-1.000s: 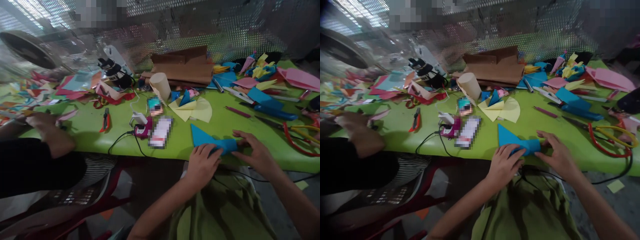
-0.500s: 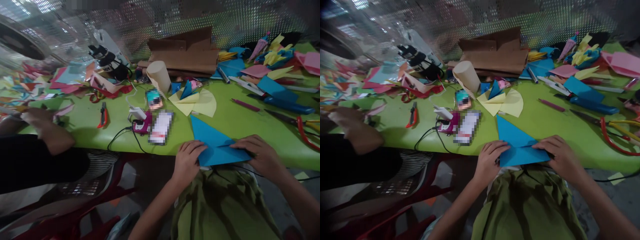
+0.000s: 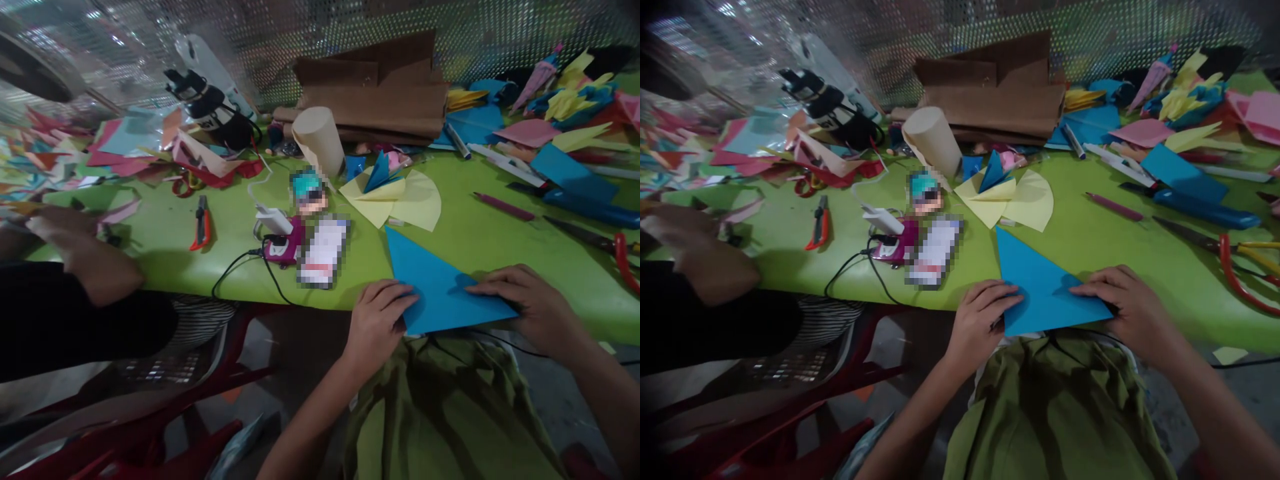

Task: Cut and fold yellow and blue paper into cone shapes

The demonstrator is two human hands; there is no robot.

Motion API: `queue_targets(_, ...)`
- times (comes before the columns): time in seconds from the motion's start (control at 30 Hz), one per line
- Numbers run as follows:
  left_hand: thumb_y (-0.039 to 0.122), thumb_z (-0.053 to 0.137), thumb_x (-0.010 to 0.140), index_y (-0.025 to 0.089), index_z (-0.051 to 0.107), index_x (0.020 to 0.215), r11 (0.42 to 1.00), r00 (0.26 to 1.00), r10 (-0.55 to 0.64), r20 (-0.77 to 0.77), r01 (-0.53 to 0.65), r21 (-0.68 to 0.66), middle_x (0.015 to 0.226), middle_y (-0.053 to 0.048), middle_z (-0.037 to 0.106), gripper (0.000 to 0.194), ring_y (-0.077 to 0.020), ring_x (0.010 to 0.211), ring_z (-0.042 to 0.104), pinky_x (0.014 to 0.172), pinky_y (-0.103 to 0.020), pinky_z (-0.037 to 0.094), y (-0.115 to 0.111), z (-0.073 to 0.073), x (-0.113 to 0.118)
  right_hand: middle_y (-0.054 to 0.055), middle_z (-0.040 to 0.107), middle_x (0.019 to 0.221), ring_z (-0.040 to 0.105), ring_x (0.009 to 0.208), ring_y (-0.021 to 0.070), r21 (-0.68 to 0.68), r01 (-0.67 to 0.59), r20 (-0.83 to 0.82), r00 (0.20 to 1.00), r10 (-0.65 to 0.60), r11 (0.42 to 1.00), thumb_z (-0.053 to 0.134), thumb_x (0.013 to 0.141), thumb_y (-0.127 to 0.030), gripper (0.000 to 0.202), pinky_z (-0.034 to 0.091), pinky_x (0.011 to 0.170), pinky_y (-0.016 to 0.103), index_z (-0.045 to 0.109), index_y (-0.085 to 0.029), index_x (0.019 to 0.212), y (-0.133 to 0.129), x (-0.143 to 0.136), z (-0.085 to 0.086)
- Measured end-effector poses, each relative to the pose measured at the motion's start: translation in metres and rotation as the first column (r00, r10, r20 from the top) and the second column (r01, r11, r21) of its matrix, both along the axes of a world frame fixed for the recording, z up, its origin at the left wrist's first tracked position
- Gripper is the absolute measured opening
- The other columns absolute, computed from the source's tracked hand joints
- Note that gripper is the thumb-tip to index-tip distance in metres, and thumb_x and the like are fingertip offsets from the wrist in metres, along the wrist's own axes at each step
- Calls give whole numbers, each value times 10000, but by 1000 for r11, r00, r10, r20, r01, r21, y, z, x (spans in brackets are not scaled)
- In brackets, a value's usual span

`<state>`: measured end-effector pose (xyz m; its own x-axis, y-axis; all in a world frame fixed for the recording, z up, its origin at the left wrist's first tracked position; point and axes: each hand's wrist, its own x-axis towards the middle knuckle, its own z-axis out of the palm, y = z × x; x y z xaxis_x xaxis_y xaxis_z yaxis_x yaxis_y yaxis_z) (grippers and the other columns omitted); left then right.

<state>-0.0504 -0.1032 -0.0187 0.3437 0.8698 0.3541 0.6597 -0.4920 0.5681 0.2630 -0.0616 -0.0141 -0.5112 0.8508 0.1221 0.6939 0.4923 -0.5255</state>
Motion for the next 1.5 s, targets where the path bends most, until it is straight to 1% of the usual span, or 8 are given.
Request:
queue_targets(0.3,87,638,912,264,745,1100,996,996,74,58,-71,-52,1185,-24,777,279,-243,1150,647,998,-449,511,3,4,-4,57,721,1096,672,1032,289,-57,22,-44,999,-24,998,567,842,-126,444,539,864,425,780,-371,1144,6,5,1)
queue_targets(0.47,212,647,962,209,700,906,978,977,207,43,-204,-52,1044,-66,759,76,-238,1017,620,898,-405,495,6,7,5,52,727,1040,676,993,263,-64,99,-86,991,-104,993,623,952,-312,186,520,857,391,767,-322,1069,8,-2,0)
queue_targets(0.63,273,621,979,195,620,863,948,945,317,-82,-318,4,942,-74,688,139,-239,954,569,868,-394,439,9,8,14,68,715,975,665,910,257,33,178,-21,984,-177,983,602,985,-452,241,480,750,356,710,-246,1044,11,-10,-3)
queue_targets(0.77,268,620,970,204,582,842,942,930,336,-150,-335,34,904,-63,657,148,-240,934,545,835,-379,407,10,9,17,39,599,776,585,759,233,69,176,48,983,-179,982,557,1000,-500,338,392,648,337,557,-245,777,12,-15,0)
queue_targets(0.87,242,636,945,207,562,822,941,924,338,-179,-335,50,878,-60,639,148,-240,919,537,811,-371,397,12,11,19,7,489,706,506,694,211,71,192,103,975,-199,979,531,1010,-512,406,336,616,328,396,-262,720,12,-17,2)
queue_targets(1.13,158,689,855,215,520,775,927,896,372,-244,-370,54,838,-42,607,196,-237,894,523,785,-373,418,16,14,23,20,564,760,540,710,224,34,223,154,962,-226,974,529,1002,-491,303,349,611,323,483,-253,819,12,-20,0)
queue_targets(1.3,157,701,848,217,514,793,922,893,383,-236,-384,44,838,-38,611,204,-241,884,528,783,-386,441,16,13,23,55,661,855,620,787,262,4,292,141,947,-289,956,573,970,-481,258,419,647,346,586,-231,1033,12,-23,-1)
queue_targets(1.5,163,680,892,189,567,1027,917,908,397,-136,-387,90,971,-77,666,178,-251,934,580,856,-426,496,13,9,24,86,719,990,676,856,281,-107,330,94,942,-321,938,595,955,-467,388,490,680,368,587,-224,1258,12,-26,3)
